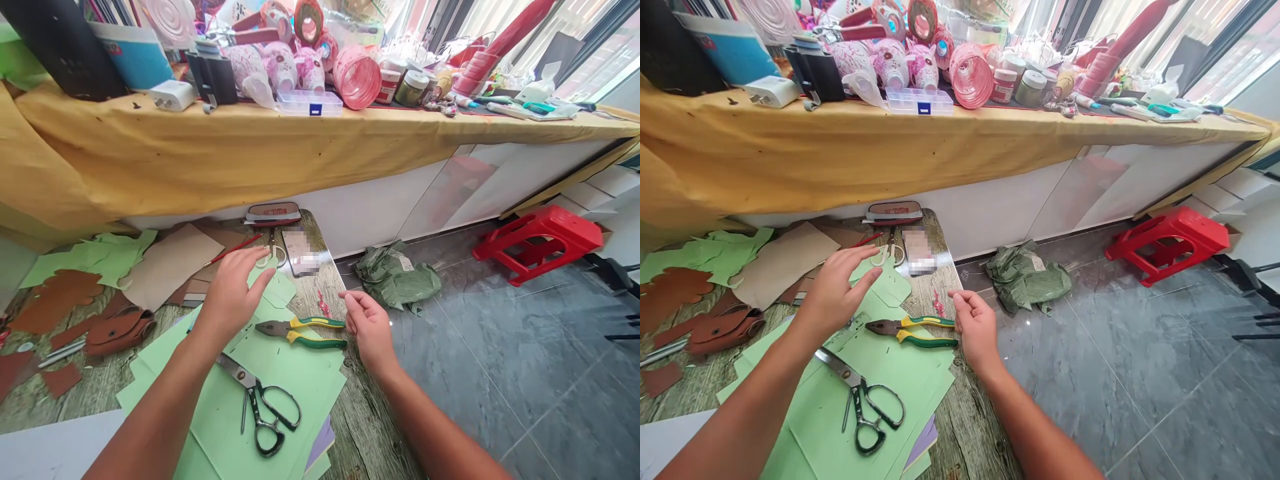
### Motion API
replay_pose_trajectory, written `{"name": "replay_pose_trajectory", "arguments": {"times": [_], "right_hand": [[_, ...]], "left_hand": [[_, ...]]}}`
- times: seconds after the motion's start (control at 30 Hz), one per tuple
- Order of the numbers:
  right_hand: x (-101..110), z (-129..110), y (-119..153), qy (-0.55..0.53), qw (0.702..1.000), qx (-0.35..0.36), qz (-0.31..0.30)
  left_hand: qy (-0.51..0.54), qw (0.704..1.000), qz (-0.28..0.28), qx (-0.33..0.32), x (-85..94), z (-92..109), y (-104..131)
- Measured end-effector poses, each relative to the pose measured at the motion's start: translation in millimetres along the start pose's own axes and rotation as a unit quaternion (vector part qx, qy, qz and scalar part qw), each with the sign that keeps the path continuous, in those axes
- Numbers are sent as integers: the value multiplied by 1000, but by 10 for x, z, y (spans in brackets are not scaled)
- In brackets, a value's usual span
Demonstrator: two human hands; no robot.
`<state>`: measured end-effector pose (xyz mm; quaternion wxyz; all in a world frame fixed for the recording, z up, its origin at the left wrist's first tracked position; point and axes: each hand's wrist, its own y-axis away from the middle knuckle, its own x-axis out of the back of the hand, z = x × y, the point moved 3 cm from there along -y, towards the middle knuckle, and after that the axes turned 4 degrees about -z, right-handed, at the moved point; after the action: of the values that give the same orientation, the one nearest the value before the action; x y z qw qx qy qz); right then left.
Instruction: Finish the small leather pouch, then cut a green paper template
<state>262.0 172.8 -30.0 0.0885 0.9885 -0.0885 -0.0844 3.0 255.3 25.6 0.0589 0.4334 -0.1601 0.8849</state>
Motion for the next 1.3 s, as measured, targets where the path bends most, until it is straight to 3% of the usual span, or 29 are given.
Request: {"name": "replay_pose_trajectory", "arguments": {"times": [0.2, 0.33, 0.43, 0.6, 0.7, 0.83, 0.93, 1.07, 1.3], "right_hand": [[-86, 173, 571, 34, 999, -9, -17], [-137, 345, 851, 69, 997, -1, -26], [-140, 411, 972, 112, 993, 36, -15], [-147, 458, 1017, 151, 986, 71, -20], [-181, 466, 1019, 183, 978, 89, -42], [-214, 474, 1044, 227, 966, 110, -56], [-219, 482, 1058, 249, 959, 122, -54], [-219, 490, 1062, 271, 952, 136, -49], [-223, 494, 1073, 299, 941, 151, -46]], "left_hand": [[88, 995, 45, 33, 261, 423, 787], [158, 985, 68, 31, 319, 631, 1272], [177, 981, 74, 34, 287, 674, 1611], [148, 983, 79, 71, 178, 495, 2049], [70, 995, 55, 54, 93, 363, 2151], [-30, 998, -17, -58, -116, 295, 2149], [-84, 990, -55, -99, -297, 271, 2146], [-108, 986, -71, -106, -411, 270, 2177], [-120, 986, -71, -95, -386, 373, 2155]]}}
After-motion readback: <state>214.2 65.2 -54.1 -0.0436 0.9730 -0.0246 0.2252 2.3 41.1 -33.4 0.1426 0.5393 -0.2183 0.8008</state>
